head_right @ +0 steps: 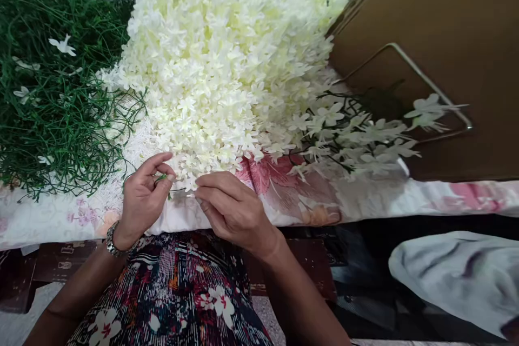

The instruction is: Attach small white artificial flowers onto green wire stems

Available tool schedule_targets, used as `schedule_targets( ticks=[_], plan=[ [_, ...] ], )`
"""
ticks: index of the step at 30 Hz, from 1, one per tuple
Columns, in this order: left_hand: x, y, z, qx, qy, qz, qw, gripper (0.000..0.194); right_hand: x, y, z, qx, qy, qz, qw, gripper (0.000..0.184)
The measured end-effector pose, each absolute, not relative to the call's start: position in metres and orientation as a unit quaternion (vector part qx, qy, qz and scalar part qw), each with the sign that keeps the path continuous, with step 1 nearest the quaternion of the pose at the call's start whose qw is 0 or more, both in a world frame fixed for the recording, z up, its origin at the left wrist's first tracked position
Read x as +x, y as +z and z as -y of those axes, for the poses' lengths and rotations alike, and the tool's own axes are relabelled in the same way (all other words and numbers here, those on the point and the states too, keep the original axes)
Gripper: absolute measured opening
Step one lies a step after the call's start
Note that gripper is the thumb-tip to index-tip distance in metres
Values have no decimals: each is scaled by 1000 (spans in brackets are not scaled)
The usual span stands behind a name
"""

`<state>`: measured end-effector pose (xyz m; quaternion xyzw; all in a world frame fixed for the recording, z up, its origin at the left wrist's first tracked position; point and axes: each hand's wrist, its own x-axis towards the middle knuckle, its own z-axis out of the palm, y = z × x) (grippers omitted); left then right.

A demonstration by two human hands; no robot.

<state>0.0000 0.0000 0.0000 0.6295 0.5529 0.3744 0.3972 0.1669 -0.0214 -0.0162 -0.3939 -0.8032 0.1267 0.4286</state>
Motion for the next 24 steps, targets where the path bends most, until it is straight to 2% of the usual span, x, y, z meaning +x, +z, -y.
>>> schedule_targets(
  ticks=[3, 8, 10, 17, 21, 24],
  plan=[
    [-4, 11, 4, 649, 353, -538, 406, 12, 160, -15, 24, -373, 109, 797, 462, 25],
    [-8, 16, 5, 558, 329, -476, 595, 13, 149, -14, 25, -343, 80, 794, 495, 27],
    [-10, 14, 6, 517, 355, -485, 609, 12, 147, -13, 26, -344, 84, 802, 481, 26],
    [-13, 14, 16, 653, 396, -514, 390, 9, 143, 7, 30, -455, 154, 740, 470, 19],
    [-12, 14, 19, 695, 405, -491, 334, 6, 133, 11, 26, -478, 129, 760, 421, 12],
    [-12, 10, 21, 721, 404, -470, 310, 8, 129, 7, 24, -489, 115, 759, 414, 10]
  ],
)
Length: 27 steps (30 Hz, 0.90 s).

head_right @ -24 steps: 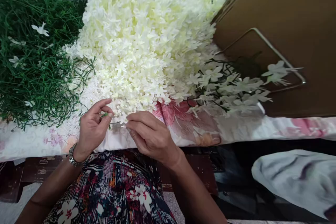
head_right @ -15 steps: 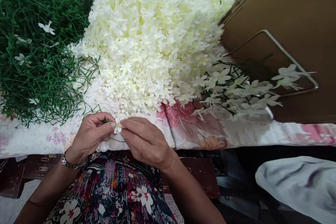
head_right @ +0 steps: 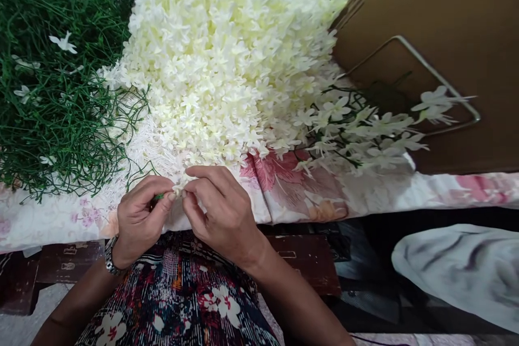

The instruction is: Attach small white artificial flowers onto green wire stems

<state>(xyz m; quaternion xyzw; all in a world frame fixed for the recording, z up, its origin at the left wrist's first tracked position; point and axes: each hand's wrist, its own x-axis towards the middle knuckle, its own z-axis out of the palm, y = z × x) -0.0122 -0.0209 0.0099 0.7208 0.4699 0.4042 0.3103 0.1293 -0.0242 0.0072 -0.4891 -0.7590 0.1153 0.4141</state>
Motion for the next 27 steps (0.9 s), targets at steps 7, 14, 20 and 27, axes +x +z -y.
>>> schedule_targets(
  ticks=[7, 14, 20, 27],
  plan=[
    [-15, 4, 23, 739, 398, -456, 296, 11, 130, 7, 25, -481, 148, 762, 407, 9],
    [-18, 2, 22, 759, 395, -426, 293, 15, 132, 10, 25, -470, 177, 768, 397, 11],
    [-21, 0, 21, 797, 380, -384, 271, 21, 136, 13, 23, -458, 207, 778, 378, 10],
    [-21, 0, 22, 768, 406, -382, 316, 20, 135, 10, 26, -456, 181, 785, 377, 10]
  ],
)
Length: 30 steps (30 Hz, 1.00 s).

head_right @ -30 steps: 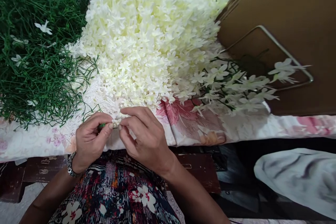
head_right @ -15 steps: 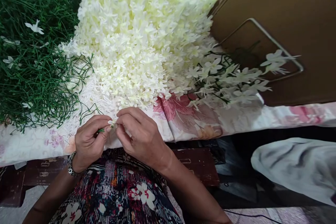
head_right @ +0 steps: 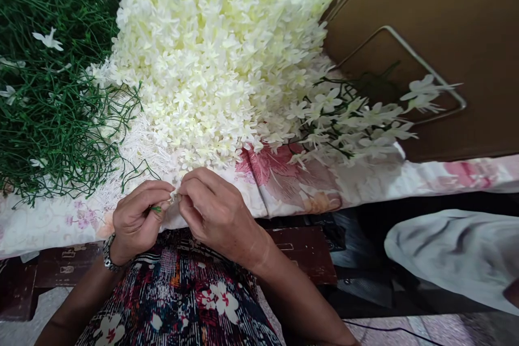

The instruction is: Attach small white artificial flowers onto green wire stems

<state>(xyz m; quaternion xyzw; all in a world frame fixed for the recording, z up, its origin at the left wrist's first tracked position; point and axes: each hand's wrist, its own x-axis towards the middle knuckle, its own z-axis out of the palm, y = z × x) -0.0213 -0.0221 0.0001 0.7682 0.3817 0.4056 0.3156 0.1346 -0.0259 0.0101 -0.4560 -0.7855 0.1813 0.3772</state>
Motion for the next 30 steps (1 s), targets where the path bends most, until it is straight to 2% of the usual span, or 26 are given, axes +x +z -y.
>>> schedule_targets(
  ticks=[7, 17, 20, 25, 30],
  plan=[
    [-18, 0, 27, 692, 421, -445, 382, 11, 133, 10, 26, -453, 164, 786, 388, 11],
    [-14, -15, 26, 518, 461, -465, 550, 6, 132, 4, 29, -431, 152, 803, 382, 8],
    [-15, -14, 25, 537, 458, -464, 535, 6, 132, 3, 30, -436, 142, 805, 377, 8],
    [-16, -7, 26, 630, 449, -446, 449, 13, 133, 4, 31, -439, 127, 809, 370, 6],
    [-17, -5, 25, 669, 449, -423, 415, 18, 135, 4, 30, -432, 173, 806, 366, 8]
  ],
)
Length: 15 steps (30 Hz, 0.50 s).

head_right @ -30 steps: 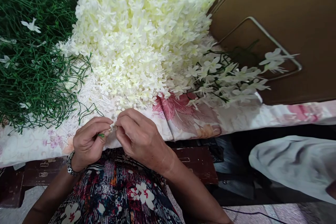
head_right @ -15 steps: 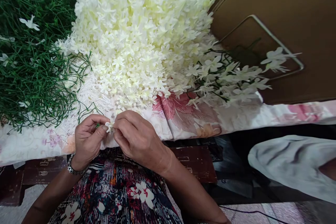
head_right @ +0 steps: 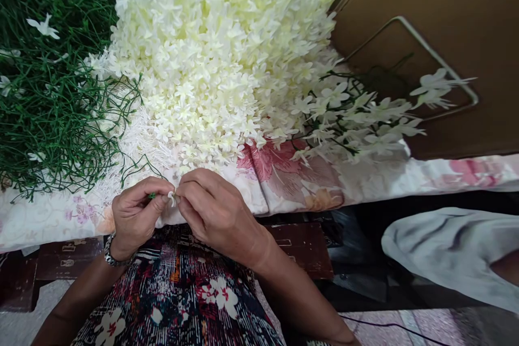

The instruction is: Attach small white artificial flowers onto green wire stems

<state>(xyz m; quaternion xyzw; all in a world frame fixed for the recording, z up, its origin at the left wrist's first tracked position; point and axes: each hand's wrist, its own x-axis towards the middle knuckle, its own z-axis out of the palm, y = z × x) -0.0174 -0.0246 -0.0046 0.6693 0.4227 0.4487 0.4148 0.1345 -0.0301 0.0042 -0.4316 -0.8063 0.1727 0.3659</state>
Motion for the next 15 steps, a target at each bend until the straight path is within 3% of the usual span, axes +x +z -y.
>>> schedule_targets(
  ticks=[6, 15],
  plan=[
    [-16, -6, 23, 670, 453, -408, 423, 16, 138, 4, 29, -422, 239, 787, 380, 10],
    [-14, -7, 26, 710, 445, -414, 356, 22, 136, -2, 29, -436, 226, 773, 402, 9]
  ],
)
